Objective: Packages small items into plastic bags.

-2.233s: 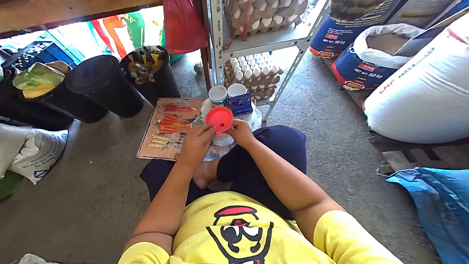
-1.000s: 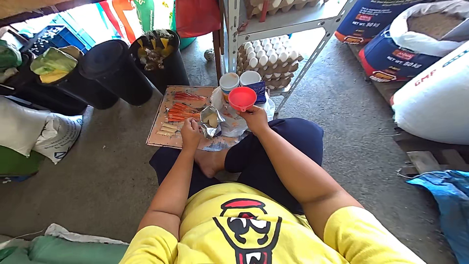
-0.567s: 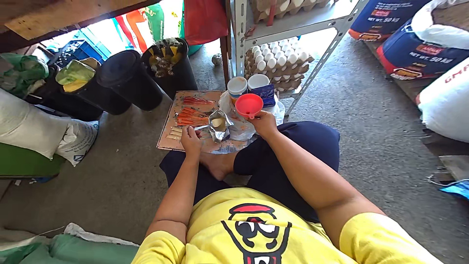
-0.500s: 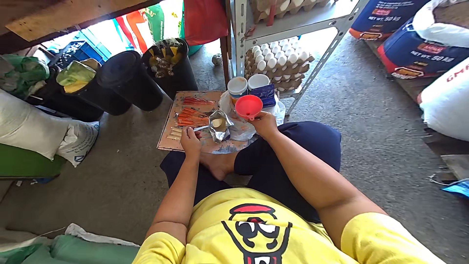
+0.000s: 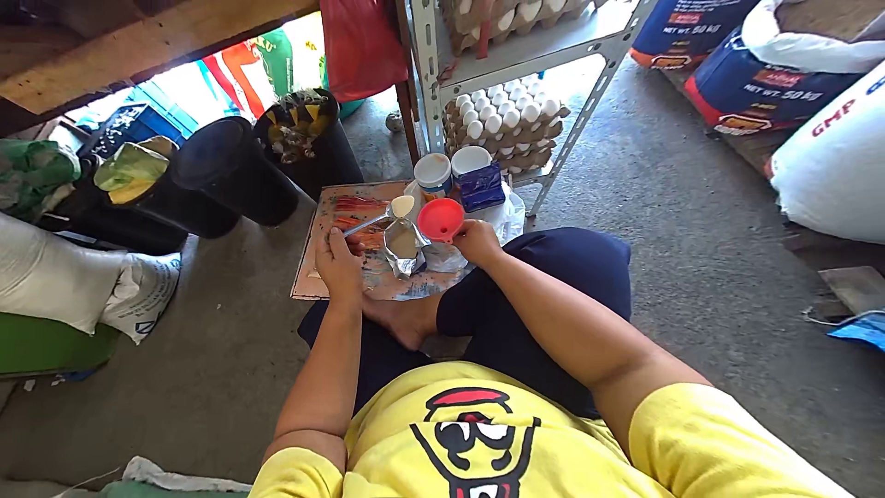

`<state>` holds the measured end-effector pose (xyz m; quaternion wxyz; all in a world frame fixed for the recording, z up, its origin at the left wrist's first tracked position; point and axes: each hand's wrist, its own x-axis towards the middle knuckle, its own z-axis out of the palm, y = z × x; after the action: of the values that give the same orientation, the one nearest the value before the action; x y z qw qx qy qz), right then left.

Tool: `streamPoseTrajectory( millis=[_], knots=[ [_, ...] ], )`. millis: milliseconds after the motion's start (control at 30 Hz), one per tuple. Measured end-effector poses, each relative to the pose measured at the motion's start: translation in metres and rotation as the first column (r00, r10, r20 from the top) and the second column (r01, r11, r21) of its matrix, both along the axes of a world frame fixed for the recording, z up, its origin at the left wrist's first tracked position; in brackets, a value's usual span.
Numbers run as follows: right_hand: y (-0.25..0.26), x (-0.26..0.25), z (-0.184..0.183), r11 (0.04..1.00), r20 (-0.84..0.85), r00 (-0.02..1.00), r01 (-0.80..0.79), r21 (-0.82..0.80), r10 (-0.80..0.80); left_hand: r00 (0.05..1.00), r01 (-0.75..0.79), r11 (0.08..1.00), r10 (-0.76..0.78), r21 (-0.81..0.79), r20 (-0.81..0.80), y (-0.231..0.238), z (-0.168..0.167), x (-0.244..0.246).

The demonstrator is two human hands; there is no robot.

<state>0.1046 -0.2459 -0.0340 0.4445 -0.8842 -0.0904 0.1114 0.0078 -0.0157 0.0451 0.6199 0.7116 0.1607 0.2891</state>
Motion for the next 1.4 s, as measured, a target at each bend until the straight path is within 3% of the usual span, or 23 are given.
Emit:
streamPoseTrajectory(
  millis=[100,200,333,467,633,767,867,1000,1100,1300,1400],
  knots=[
    [0.000,0.002,-0.003,1.000,0.028,1.000,0.001,0.030,-0.002,0.990,0.066,0.995,-0.074,0.070,0.118,-0.014,0.004,0.006],
    [-0.003,0.003,0.000,0.999,0.037,0.999,0.004,0.040,-0.005,0.970,0.161,0.952,-0.202,0.261,0.139,-0.024,0.002,0.001],
    [-0.005,0.003,0.002,0.997,0.039,0.999,0.026,0.068,-0.029,0.946,0.147,0.822,-0.279,0.550,0.163,-0.031,-0.007,-0.001],
    [-0.006,0.003,0.005,0.994,0.039,0.998,0.044,0.101,-0.048,0.907,0.077,0.671,-0.354,0.737,0.228,-0.032,-0.012,-0.003],
    [-0.005,0.003,0.009,0.987,0.033,0.997,0.058,0.148,-0.064,0.834,-0.005,0.585,-0.445,0.811,0.326,-0.025,-0.016,-0.005],
    [-0.008,0.001,0.012,0.972,0.138,0.984,0.079,0.223,-0.112,0.883,-0.108,0.617,-0.301,0.779,0.361,-0.017,-0.017,-0.008],
    [-0.015,0.003,0.014,0.964,0.208,0.968,0.083,0.253,-0.138,0.953,-0.136,0.622,-0.130,0.771,0.272,-0.009,-0.022,-0.011],
    [-0.023,0.010,0.019,0.962,0.224,0.963,0.089,0.260,-0.150,1.000,0.012,0.652,-0.004,0.758,-0.012,-0.001,-0.037,-0.010],
    [-0.024,0.011,0.020,0.965,0.216,0.967,0.083,0.248,-0.138,0.990,0.093,0.656,0.020,0.749,-0.141,-0.003,-0.053,-0.005],
    [-0.023,0.013,0.006,0.969,0.334,0.936,0.032,0.245,-0.116,0.934,0.260,0.566,0.059,0.783,-0.352,-0.013,-0.080,0.004],
    [-0.023,0.016,0.004,0.973,0.313,0.946,0.011,0.229,-0.084,0.907,0.316,0.603,0.035,0.733,-0.420,-0.015,-0.093,0.009]
  ],
)
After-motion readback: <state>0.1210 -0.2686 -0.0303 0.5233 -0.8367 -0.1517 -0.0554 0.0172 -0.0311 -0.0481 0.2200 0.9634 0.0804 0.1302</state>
